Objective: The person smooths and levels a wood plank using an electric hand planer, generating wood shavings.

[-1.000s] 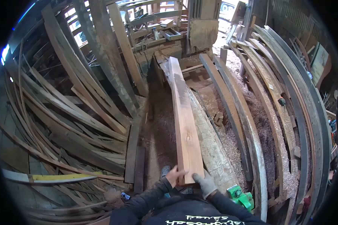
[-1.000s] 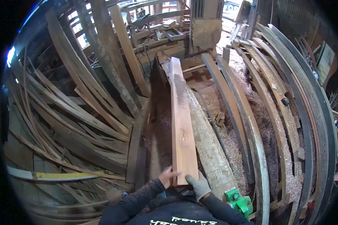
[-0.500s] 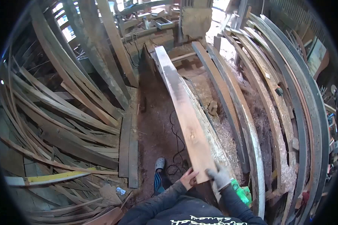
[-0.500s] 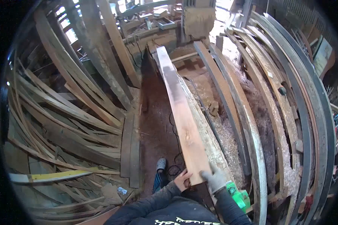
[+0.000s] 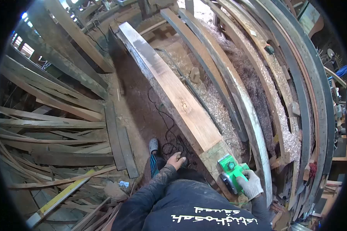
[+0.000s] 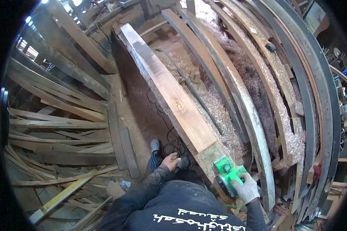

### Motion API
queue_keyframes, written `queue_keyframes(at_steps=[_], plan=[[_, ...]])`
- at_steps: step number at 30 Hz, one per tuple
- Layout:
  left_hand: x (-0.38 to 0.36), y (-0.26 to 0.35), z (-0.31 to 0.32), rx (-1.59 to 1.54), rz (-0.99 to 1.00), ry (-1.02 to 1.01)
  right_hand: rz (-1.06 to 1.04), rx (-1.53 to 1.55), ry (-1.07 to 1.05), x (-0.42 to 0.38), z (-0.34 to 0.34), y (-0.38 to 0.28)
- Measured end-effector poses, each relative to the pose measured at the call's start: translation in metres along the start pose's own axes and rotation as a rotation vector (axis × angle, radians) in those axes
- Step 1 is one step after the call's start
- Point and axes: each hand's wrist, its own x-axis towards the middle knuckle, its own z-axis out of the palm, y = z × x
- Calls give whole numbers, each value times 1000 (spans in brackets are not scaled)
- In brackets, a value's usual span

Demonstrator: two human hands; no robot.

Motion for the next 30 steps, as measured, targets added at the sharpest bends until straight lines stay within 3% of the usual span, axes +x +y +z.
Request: queue_keyframes(at_steps=[1, 3, 5, 7, 9, 10, 11, 13, 14, 17, 18, 20, 22, 23, 24, 27, 29, 30], plan=[[0, -9, 10, 10, 10, -97, -43, 51, -9, -4, 12, 40], [-1, 10, 25, 20, 50, -192, 21, -3, -89, -15, 1, 15], [-5, 32, 40, 358, 265, -566, 121, 18, -130, -10, 1, 2], [-21, 47, 63, 383, 460, -730, 15, 39, -124, -11, -6, -6], [-44, 77, 81, 444, 555, -883, 304, 624, -149, -19, -28, -54], [-56, 90, 95, 471, 537, -945, 265, 724, -142, -24, -37, -73], [-71, 95, 108, 285, 438, -970, 182, 857, -145, -28, -45, -88], [-75, 74, 149, 218, 562, -1079, 7, 900, -141, -24, -49, -111], [-75, 60, 170, 163, 594, -1168, 5, 899, -144, -17, -46, -120], [-79, 84, 159, 333, 677, -1138, -132, 694, -125, 2, -35, -147], [-79, 98, 140, 448, 651, -1124, -176, 542, -105, 7, -29, -153], [-71, 91, 99, 411, 681, -870, -297, 273, -53, 21, -10, -153], [-63, 86, 43, 627, 667, -673, -291, 182, -86, 33, 12, -153], [-60, 55, 21, 605, 748, -418, -290, 143, -94, 39, 22, -151], [-65, 62, -6, 769, 683, -377, -254, 83, -103, 40, 30, -157], [-66, 38, -79, 803, 779, 3, -229, 16, -130, 54, 57, -164], [-60, 33, -123, 974, 518, 274, -326, -92, -58, 60, 69, -173], [-49, 16, -148, 930, 534, 403, -336, -87, -59, 67, 75, -179]])
